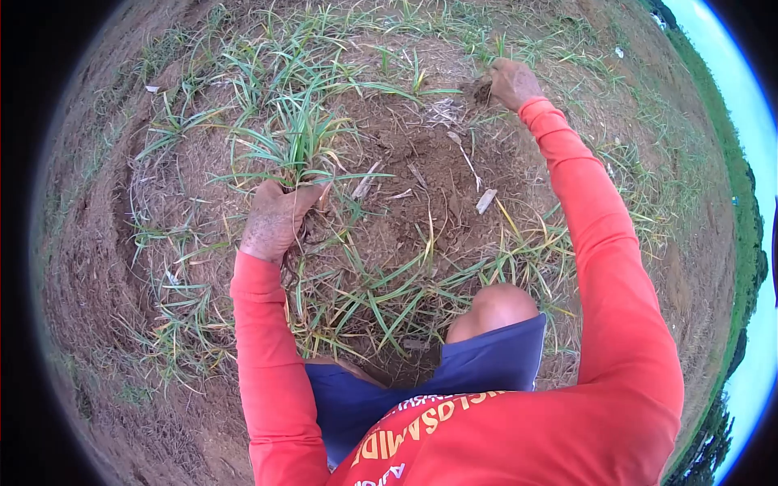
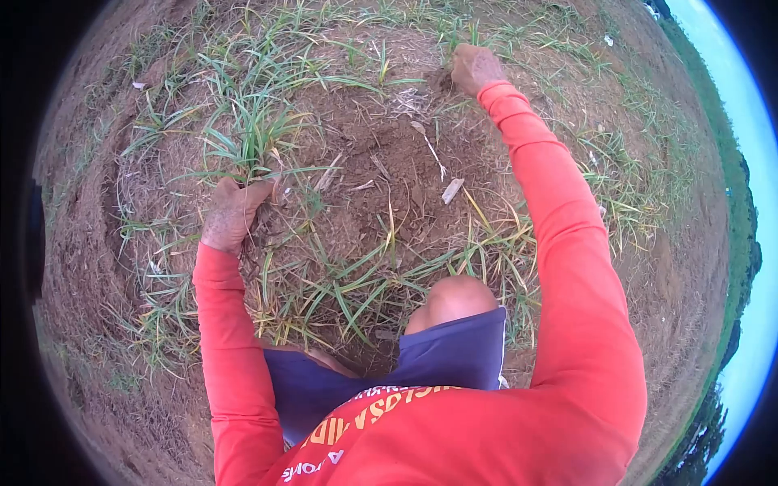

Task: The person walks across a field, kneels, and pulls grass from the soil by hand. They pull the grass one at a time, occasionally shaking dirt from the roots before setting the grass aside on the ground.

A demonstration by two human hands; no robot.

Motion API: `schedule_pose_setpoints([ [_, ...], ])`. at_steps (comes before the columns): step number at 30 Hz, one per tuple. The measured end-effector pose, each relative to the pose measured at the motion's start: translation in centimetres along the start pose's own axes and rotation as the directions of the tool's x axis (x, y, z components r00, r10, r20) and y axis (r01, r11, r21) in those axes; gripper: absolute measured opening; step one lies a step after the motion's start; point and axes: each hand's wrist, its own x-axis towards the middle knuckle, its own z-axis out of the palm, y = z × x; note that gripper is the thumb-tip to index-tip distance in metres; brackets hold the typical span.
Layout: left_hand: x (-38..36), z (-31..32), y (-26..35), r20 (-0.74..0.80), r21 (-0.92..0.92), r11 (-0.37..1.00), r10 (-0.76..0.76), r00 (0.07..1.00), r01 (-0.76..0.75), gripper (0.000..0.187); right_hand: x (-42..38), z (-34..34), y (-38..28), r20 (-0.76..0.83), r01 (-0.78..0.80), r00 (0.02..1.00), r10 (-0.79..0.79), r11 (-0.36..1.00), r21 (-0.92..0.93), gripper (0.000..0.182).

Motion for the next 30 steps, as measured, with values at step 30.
schedule_pose_setpoints([
  [30,-0.4,-0.8,-0.1,-0.115,0.186,0.98,0.099,0.988,-0.076,0.022,2.7,5.4,0.5,0.198,-0.085,0.975,0.104,0.991,-0.106,0.029],
])
